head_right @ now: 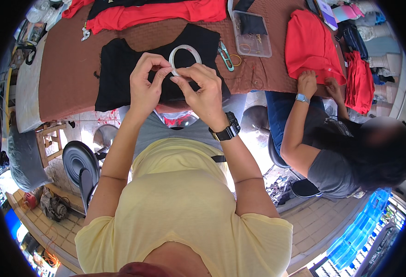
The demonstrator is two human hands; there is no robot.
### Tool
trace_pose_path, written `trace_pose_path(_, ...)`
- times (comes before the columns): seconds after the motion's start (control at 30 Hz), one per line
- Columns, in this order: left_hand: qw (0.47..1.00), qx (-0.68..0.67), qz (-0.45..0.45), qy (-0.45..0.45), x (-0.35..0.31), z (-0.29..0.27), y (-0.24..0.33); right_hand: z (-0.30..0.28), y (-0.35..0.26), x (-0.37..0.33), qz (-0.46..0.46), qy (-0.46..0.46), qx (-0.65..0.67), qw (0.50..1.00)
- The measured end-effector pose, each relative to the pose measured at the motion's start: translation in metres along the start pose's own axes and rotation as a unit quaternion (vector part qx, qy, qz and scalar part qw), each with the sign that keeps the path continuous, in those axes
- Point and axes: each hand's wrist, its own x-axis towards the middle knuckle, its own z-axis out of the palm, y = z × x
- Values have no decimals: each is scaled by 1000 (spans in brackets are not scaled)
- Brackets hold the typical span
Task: The person handles black and red garments on a table, smoothing out the cloth, placing a white tag on a black shirt, and using a small tool to attach it.
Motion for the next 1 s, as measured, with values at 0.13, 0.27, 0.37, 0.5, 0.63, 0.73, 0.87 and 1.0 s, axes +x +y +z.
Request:
trace_pose_path(0.13, 985, 135, 108, 15, 1, 1, -3, 5, -12, 1, 86, 6, 79, 993)
trace_pose_path(0.27, 983, 132, 124, 9, 1, -1, -3, 7, 2, 0, 90, -21, 94, 991)
trace_pose_path(0.37, 997, -75, 9, -12, -9, 8, 1, 13, 4, -2, 153, -11, 230, 961)
trace_pose_path(0.5, 969, -220, -109, 33, -22, 18, 5, 20, 8, -5, 143, -22, 254, 956)
trace_pose_path(0.63, 951, -269, -144, 42, -25, 15, -15, 24, 7, -12, 163, -39, 276, 946)
trace_pose_path(0.73, 961, -245, -122, 51, -28, 13, -17, 26, 2, -17, 231, -51, 272, 933)
trace_pose_path(0.87, 953, -275, -108, 68, -34, 12, -14, 24, -4, -13, 229, -42, 291, 928)
trace_pose_path(1.0, 949, -288, -98, 78, -35, 1, -10, 2, 15, -8, 164, -2, 197, 967)
